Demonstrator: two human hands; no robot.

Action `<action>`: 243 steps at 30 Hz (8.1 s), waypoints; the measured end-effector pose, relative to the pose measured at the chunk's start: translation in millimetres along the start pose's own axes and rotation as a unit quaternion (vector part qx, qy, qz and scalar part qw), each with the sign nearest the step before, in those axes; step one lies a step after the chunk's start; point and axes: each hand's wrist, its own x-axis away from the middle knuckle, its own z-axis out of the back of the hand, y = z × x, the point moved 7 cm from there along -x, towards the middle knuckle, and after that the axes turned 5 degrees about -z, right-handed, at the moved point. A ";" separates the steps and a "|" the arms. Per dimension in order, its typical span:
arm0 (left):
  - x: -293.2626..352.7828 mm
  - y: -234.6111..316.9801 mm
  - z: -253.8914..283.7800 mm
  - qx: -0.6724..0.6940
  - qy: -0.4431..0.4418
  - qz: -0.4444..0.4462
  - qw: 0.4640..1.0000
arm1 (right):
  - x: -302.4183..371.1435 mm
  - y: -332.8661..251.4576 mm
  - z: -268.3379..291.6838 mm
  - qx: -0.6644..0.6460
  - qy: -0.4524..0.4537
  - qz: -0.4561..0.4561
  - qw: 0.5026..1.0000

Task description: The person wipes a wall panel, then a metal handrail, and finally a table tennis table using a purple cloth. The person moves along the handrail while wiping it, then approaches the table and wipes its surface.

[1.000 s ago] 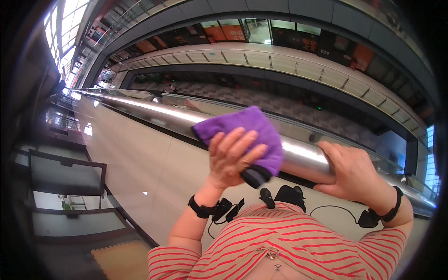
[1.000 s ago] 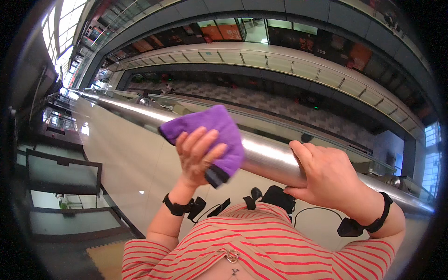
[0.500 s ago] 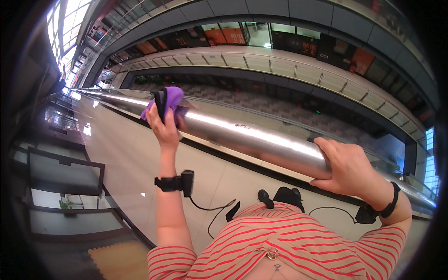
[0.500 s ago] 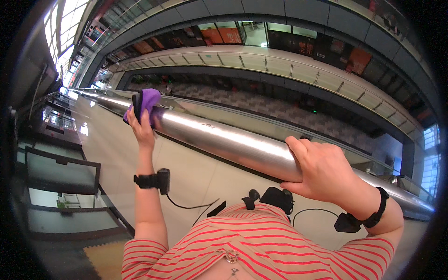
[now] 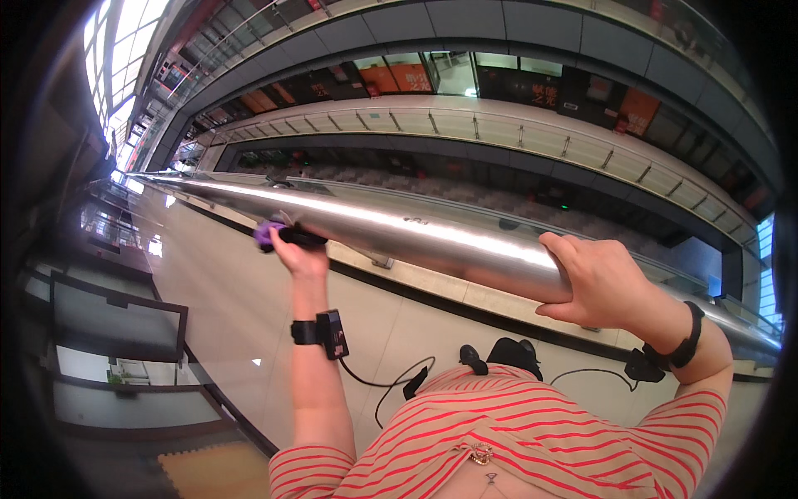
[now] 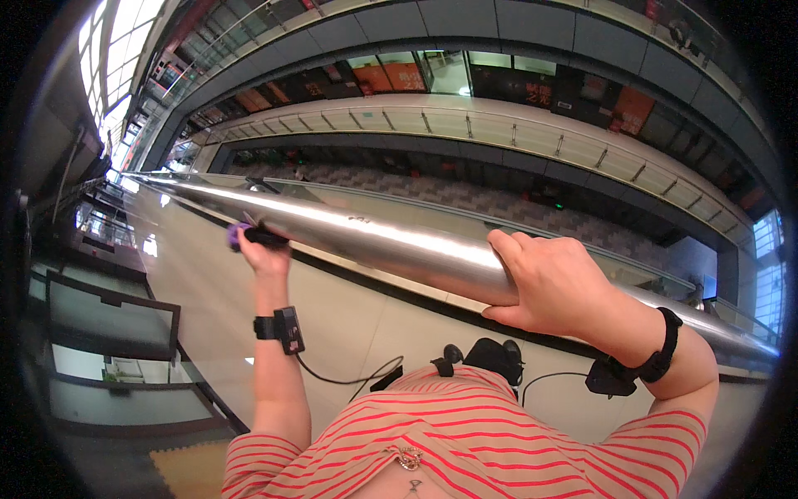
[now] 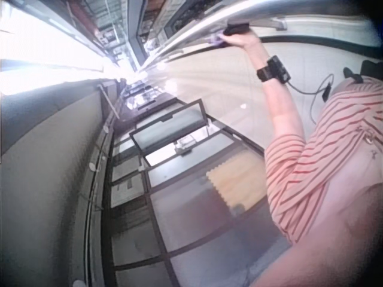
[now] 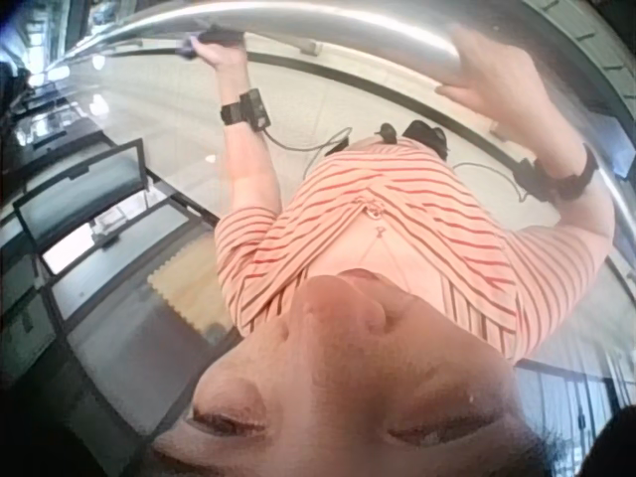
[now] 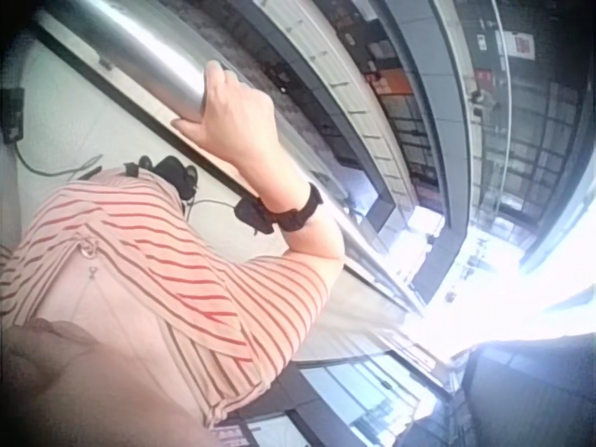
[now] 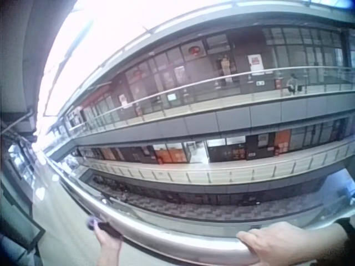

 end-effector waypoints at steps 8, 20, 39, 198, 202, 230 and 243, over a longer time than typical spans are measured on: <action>125.1 -145.9 -47.4 0.123 -0.018 0.227 0.966 | 1.9 -2.1 2.9 0.000 -0.010 -0.001 1.000; 74.2 -69.6 -19.9 0.115 -0.048 0.103 0.987 | 2.0 -0.3 2.8 -0.009 -0.008 0.000 1.000; 60.6 26.0 -93.5 -0.653 -0.173 -0.460 0.576 | 3.2 -5.6 5.0 -0.007 -0.002 0.005 1.000; 384.9 -250.7 -378.2 -0.623 -0.558 -0.322 0.445 | 468.4 269.1 -21.9 -0.355 0.827 -0.223 0.375; 383.3 -252.1 -376.0 -0.604 -0.564 -0.333 0.454 | 417.1 243.9 -38.7 -0.360 0.780 -0.265 0.438; 677.6 -392.4 -545.1 -0.463 -0.678 -0.443 0.359 | 698.6 432.3 75.0 -0.096 0.798 -0.439 0.401; 697.9 -404.0 -562.6 -0.463 -0.699 -0.413 0.355 | 708.0 446.1 144.9 0.247 0.538 -0.430 0.682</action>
